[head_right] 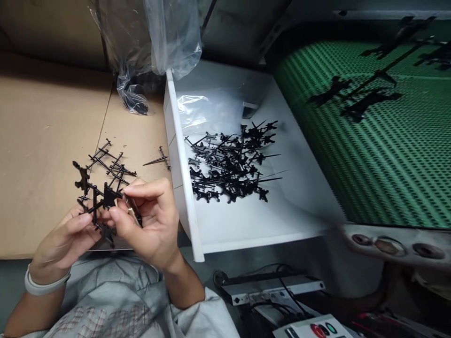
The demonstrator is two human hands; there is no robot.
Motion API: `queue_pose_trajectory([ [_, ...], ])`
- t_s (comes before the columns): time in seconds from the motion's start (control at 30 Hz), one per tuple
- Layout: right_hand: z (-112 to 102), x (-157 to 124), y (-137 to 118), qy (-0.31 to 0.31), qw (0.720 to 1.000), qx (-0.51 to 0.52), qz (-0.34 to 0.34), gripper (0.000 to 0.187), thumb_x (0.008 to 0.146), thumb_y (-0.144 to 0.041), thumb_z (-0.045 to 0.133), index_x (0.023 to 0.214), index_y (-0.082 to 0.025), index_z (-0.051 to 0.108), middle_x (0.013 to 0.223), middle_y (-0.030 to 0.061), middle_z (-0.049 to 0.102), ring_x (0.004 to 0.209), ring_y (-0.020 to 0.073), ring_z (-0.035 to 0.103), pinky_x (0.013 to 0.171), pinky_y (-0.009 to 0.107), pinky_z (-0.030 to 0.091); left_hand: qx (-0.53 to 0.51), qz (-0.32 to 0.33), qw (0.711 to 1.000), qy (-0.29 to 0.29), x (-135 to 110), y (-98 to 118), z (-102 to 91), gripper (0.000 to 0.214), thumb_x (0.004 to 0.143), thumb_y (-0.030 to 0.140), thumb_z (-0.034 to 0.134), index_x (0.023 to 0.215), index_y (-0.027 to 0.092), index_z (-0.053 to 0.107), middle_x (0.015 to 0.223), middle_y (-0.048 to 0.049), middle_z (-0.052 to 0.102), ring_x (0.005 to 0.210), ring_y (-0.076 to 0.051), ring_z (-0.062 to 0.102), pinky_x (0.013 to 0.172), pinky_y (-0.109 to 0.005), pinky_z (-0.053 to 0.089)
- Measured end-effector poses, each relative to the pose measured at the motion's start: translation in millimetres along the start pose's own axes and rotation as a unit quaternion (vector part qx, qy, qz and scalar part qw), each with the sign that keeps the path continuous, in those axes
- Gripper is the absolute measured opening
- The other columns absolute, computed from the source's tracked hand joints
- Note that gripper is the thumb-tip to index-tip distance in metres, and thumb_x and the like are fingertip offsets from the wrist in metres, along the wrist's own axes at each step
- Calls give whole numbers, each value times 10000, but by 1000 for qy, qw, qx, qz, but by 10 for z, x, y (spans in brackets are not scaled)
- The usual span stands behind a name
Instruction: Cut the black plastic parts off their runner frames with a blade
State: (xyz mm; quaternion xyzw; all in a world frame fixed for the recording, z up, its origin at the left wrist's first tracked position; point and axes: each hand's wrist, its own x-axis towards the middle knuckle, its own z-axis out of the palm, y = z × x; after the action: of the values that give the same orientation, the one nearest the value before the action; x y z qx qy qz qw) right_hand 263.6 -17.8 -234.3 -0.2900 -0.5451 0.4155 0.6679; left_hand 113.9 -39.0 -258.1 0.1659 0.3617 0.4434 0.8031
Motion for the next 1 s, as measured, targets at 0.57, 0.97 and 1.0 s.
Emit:
queue_pose_trajectory([
  [0.57,-127,-52,-52,-57,993,32,97,335,866,-72,642,1118,-292,629,931,9,587,870,115,610,710,242,560,277,29,960,1,-98,151,-10,297,776,424,764,740,172,612,618,0,709,581,-108,644,559,-169,490],
  [0.97,-224,-36,33,-52,990,-90,96,393,925,-51,569,1204,-327,564,1029,-19,693,689,53,657,678,204,582,273,34,961,21,-113,176,-11,231,773,341,755,727,176,599,613,-4,720,574,-112,665,547,-166,511],
  [1.0,-228,-44,41,-49,988,-105,98,378,932,-60,564,1207,-321,559,1040,-15,700,680,48,650,674,196,577,272,34,961,22,-113,179,-11,234,772,342,759,726,176,599,610,-2,718,571,-111,664,544,-164,511],
])
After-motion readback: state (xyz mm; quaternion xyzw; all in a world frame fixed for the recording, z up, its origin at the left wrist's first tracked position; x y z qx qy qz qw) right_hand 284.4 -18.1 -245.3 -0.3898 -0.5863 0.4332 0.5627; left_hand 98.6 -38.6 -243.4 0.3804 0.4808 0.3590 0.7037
